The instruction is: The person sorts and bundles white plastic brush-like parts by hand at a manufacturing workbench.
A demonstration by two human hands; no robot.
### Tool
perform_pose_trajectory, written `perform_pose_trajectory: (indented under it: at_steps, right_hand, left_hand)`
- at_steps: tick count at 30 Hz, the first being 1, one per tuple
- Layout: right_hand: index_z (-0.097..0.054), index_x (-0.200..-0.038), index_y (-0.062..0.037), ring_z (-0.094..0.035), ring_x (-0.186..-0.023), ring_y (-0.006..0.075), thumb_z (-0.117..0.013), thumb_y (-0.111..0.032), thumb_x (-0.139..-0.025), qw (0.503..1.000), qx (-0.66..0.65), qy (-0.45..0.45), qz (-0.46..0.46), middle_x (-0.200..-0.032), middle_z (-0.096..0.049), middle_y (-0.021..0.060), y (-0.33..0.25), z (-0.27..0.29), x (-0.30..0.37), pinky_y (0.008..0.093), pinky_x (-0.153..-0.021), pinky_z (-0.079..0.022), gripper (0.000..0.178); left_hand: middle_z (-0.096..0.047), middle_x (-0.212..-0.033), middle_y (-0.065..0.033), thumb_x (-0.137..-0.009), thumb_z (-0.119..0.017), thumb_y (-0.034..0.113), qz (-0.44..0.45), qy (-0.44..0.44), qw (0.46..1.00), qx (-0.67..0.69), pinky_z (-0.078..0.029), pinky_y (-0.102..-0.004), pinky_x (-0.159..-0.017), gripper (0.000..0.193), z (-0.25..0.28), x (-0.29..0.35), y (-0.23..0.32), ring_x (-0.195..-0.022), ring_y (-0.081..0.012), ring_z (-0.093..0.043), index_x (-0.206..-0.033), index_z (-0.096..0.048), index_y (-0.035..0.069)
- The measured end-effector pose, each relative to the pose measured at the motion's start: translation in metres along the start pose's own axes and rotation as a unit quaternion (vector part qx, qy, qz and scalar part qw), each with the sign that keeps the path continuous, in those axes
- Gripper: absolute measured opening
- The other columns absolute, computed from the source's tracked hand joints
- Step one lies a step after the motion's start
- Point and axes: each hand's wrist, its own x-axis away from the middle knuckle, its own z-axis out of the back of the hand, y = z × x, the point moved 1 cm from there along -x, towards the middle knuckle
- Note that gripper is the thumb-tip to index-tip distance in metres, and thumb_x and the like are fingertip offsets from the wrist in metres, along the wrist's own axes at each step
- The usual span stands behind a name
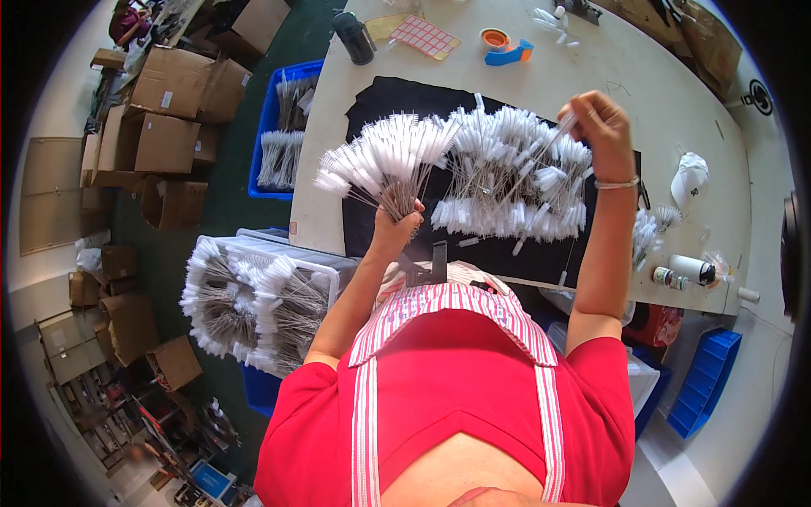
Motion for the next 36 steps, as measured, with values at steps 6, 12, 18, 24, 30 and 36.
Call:
perform_pose_trajectory:
  at_steps: [6, 12, 18, 24, 30, 36]
  right_hand:
    - [-0.057, -0.087, -0.0023, -0.057, -0.063, 0.0082, -0.059, -0.017, -0.085, 0.982, -0.083, -0.050, -0.161, -0.073, -0.061, 0.0038, 0.081, -0.041, 0.068, 0.0206, -0.054, -0.046, 0.015]
    - [-0.051, -0.112, 0.0018, -0.060, -0.065, 0.0122, -0.062, -0.013, -0.082, 0.904, -0.331, 0.046, -0.266, -0.078, -0.061, 0.0060, 0.109, -0.075, 0.120, 0.0265, -0.058, -0.053, 0.035]
    - [-0.059, -0.095, 0.0050, -0.062, -0.061, 0.0170, -0.054, -0.013, -0.088, 0.910, -0.333, 0.037, -0.245, -0.072, -0.063, 0.0106, 0.069, -0.060, 0.163, 0.0261, -0.058, -0.052, 0.019]
    - [-0.061, -0.088, 0.0059, -0.062, -0.059, 0.0145, -0.059, -0.009, -0.085, 0.945, -0.250, 0.134, -0.165, -0.070, -0.063, 0.0100, 0.051, -0.031, 0.169, 0.0236, -0.054, -0.051, 0.015]
    - [-0.062, -0.088, 0.0053, -0.061, -0.058, 0.0125, -0.060, -0.007, -0.084, 0.951, -0.228, 0.134, -0.161, -0.069, -0.063, 0.0095, 0.057, -0.023, 0.169, 0.0217, -0.053, -0.051, 0.013]
    - [-0.063, -0.087, 0.0043, -0.061, -0.057, 0.0111, -0.061, -0.008, -0.083, 0.954, -0.206, 0.124, -0.179, -0.069, -0.063, 0.0085, 0.071, -0.024, 0.166, 0.0211, -0.051, -0.051, 0.013]
  left_hand:
    - [-0.056, -0.085, -0.0070, -0.071, -0.060, -0.003, 0.014, -0.079, 0.988, 0.130, -0.049, -0.0284, -0.060, 0.040, -0.024, -0.001, 0.012, -0.069, -0.0147, -0.057, -0.108, -0.047, 0.005]
    - [-0.055, -0.088, -0.0076, -0.072, -0.060, -0.003, 0.134, -0.128, 0.966, 0.179, -0.052, -0.0312, -0.057, 0.042, -0.042, -0.007, 0.013, -0.070, -0.0173, -0.059, -0.108, -0.042, 0.007]
    - [-0.056, -0.085, -0.0049, -0.075, -0.059, 0.001, 0.147, -0.157, 0.965, 0.152, -0.050, -0.0293, -0.059, 0.019, -0.060, -0.008, 0.014, -0.074, -0.0148, -0.057, -0.093, -0.053, 0.003]
    - [-0.054, -0.083, -0.0089, -0.071, -0.057, -0.006, 0.164, -0.165, 0.962, 0.143, -0.048, -0.0316, -0.054, 0.046, -0.089, -0.012, 0.006, -0.068, -0.0190, -0.057, -0.113, -0.040, 0.006]
    - [-0.054, -0.083, -0.0081, -0.072, -0.057, -0.005, 0.170, -0.176, 0.961, 0.131, -0.049, -0.0310, -0.055, 0.039, -0.108, -0.008, 0.005, -0.069, -0.0180, -0.057, -0.107, -0.043, 0.006]
    - [-0.055, -0.083, -0.0058, -0.076, -0.061, 0.000, 0.182, -0.117, 0.968, 0.126, -0.048, -0.0294, -0.055, 0.023, -0.112, 0.001, 0.008, -0.070, -0.0155, -0.056, -0.094, -0.049, 0.006]
